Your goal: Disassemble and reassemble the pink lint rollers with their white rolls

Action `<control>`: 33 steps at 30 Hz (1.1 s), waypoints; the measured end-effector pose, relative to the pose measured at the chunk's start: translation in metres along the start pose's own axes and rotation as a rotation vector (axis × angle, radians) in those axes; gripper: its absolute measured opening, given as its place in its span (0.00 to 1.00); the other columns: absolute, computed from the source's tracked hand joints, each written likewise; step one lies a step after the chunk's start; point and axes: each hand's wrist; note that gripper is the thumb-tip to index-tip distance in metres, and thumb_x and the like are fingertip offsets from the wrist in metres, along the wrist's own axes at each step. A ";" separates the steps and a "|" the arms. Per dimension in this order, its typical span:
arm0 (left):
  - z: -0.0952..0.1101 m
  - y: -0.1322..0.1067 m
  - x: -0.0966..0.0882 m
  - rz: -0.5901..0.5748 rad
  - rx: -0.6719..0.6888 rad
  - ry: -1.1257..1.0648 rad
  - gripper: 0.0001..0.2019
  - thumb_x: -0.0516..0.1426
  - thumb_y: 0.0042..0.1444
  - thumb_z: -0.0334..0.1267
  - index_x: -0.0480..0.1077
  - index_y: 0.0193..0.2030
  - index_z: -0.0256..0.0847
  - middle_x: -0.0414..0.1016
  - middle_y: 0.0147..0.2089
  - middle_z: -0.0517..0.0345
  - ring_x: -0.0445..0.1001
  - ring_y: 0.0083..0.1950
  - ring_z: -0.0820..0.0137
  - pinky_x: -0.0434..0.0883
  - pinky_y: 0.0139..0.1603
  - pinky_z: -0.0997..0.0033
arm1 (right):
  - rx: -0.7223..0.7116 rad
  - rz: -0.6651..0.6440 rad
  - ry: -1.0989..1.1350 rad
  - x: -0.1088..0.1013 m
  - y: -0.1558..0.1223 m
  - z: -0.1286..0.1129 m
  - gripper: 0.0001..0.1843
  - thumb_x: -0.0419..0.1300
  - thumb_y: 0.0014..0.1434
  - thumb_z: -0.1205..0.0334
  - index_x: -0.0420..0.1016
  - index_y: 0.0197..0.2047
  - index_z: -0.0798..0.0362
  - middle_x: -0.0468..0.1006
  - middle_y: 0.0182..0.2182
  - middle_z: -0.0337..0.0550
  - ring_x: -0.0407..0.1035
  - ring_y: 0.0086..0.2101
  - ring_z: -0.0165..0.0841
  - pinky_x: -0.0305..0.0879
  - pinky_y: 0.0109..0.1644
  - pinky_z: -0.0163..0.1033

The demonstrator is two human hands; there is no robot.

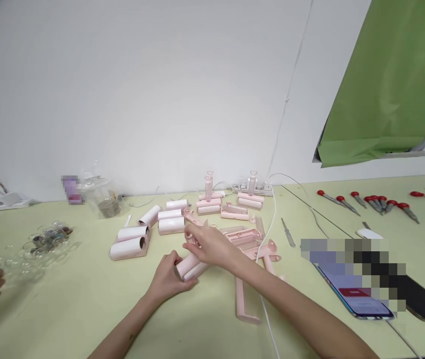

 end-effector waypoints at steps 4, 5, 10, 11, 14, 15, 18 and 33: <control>0.006 -0.001 0.003 -0.011 0.034 0.050 0.27 0.63 0.26 0.56 0.55 0.26 0.43 0.60 0.27 0.61 0.61 0.31 0.65 0.59 0.32 0.67 | 0.162 0.038 0.041 0.009 -0.003 0.000 0.07 0.53 0.56 0.58 0.63 0.36 0.51 0.71 0.20 0.37 0.66 0.23 0.32 0.55 0.24 0.32; 0.006 -0.001 0.002 -0.023 0.041 0.044 0.26 0.63 0.27 0.55 0.55 0.26 0.43 0.61 0.27 0.61 0.61 0.30 0.65 0.59 0.31 0.67 | 0.189 0.054 0.044 0.010 -0.004 -0.001 0.07 0.53 0.56 0.57 0.64 0.36 0.51 0.72 0.21 0.37 0.66 0.23 0.32 0.55 0.24 0.32; -0.001 0.002 -0.013 -0.167 0.040 -0.086 0.19 0.59 0.39 0.48 0.59 0.34 0.42 0.65 0.36 0.57 0.65 0.39 0.62 0.62 0.36 0.67 | 0.193 -0.077 0.387 -0.006 -0.019 0.014 0.26 0.57 0.52 0.54 0.57 0.53 0.48 0.75 0.32 0.38 0.70 0.33 0.33 0.64 0.33 0.34; -0.003 0.002 -0.017 -0.224 0.031 -0.137 0.20 0.59 0.40 0.47 0.59 0.38 0.42 0.66 0.39 0.56 0.65 0.42 0.62 0.63 0.40 0.65 | 0.226 -0.065 0.441 -0.015 -0.025 0.024 0.26 0.57 0.52 0.53 0.56 0.54 0.48 0.75 0.34 0.40 0.70 0.35 0.33 0.64 0.35 0.34; -0.011 0.006 -0.029 -0.315 -0.011 -0.264 0.35 0.63 0.36 0.45 0.53 0.51 0.45 0.61 0.52 0.52 0.61 0.52 0.58 0.61 0.50 0.60 | 0.390 0.186 0.330 -0.048 -0.055 0.061 0.14 0.52 0.55 0.55 0.68 0.43 0.52 0.75 0.37 0.44 0.69 0.36 0.34 0.64 0.39 0.37; -0.011 0.008 -0.033 -0.293 -0.008 -0.300 0.41 0.64 0.34 0.44 0.49 0.55 0.46 0.58 0.55 0.50 0.58 0.56 0.56 0.59 0.53 0.58 | 0.441 0.278 0.228 -0.059 -0.070 0.074 0.12 0.51 0.55 0.56 0.70 0.38 0.53 0.75 0.35 0.44 0.69 0.34 0.34 0.64 0.38 0.38; 0.001 0.021 -0.038 -0.149 0.106 -0.449 0.44 0.64 0.35 0.46 0.44 0.57 0.45 0.55 0.58 0.46 0.53 0.60 0.56 0.53 0.58 0.55 | 0.582 0.299 -0.020 -0.077 -0.118 0.105 0.11 0.50 0.53 0.59 0.71 0.34 0.52 0.74 0.27 0.42 0.68 0.28 0.35 0.63 0.34 0.39; 0.069 0.047 0.006 -0.025 -0.038 -0.988 0.17 0.59 0.43 0.49 0.59 0.21 0.39 0.56 0.13 0.70 0.55 0.14 0.80 0.55 0.16 0.80 | 0.533 0.037 0.262 -0.036 -0.170 0.120 0.13 0.51 0.56 0.51 0.65 0.39 0.49 0.72 0.36 0.45 0.69 0.33 0.36 0.67 0.37 0.39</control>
Point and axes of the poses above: each hand's wrist, its own y-axis towards the middle knuckle, its own x-axis out of the palm, z = x × y
